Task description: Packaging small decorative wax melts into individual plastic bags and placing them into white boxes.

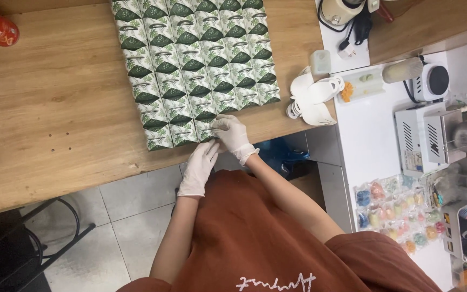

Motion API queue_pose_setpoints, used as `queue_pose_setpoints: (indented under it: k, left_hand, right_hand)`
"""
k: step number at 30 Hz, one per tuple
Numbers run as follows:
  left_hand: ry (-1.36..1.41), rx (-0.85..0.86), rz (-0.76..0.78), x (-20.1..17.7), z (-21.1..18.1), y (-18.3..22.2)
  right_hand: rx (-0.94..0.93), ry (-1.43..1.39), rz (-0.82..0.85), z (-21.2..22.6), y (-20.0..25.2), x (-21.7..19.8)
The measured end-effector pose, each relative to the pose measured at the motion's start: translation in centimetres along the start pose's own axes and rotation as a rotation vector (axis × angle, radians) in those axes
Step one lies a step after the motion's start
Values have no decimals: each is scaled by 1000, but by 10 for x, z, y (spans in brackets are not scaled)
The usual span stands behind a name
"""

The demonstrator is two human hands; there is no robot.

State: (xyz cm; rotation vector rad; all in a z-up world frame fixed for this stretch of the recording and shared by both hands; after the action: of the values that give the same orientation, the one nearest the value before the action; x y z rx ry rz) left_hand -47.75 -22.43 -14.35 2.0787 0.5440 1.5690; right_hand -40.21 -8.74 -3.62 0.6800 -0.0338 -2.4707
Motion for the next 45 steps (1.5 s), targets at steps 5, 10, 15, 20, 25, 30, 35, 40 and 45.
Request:
queue_pose_setpoints:
  k: [5, 10, 15, 20, 25, 30, 35, 40, 45]
  left_hand:
    - [-31, -35, -50, 10, -8, 4]
    - [-38, -56, -82, 11, -6, 7]
    - [-18, -97, -97, 10, -3, 4]
    - [-61, -88, -87, 8, -6, -2]
    - [-106, -122, -98, 1, -5, -1]
    - [-100, -282, -77, 17, 8, 7]
    - [-316, -417, -32, 51, 15, 17]
    - [-423, -481, 35, 88, 19, 13]
    - [-485, -512, 78, 112, 26, 6]
  right_hand:
    - [19, -14, -18, -6, -1, 3]
    - [0, -31, -28, 1, 2, 2]
    - [42, -51, -6, 2, 3, 3]
    - [-26, -31, -56, 1, 5, -3]
    - [25, -59, -87, 21, 25, -38]
    - [94, 86, -587, 22, 58, -144]
    - [833, 290, -861, 3, 89, -279]
    - [981, 370, -510, -34, 83, -307]
    - [915, 314, -529, -58, 81, -308]
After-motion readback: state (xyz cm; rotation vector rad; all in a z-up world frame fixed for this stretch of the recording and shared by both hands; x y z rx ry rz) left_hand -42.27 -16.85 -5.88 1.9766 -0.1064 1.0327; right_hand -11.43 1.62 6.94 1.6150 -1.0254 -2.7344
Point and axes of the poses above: each hand's wrist, its own y-axis away from the middle knuckle, its own x-axis out of the palm, z = x × y, the point moved 4 cm from there along -y, towards the middle knuckle, and after that the axes turned 3 degrees about z, right-handed, at the moved point
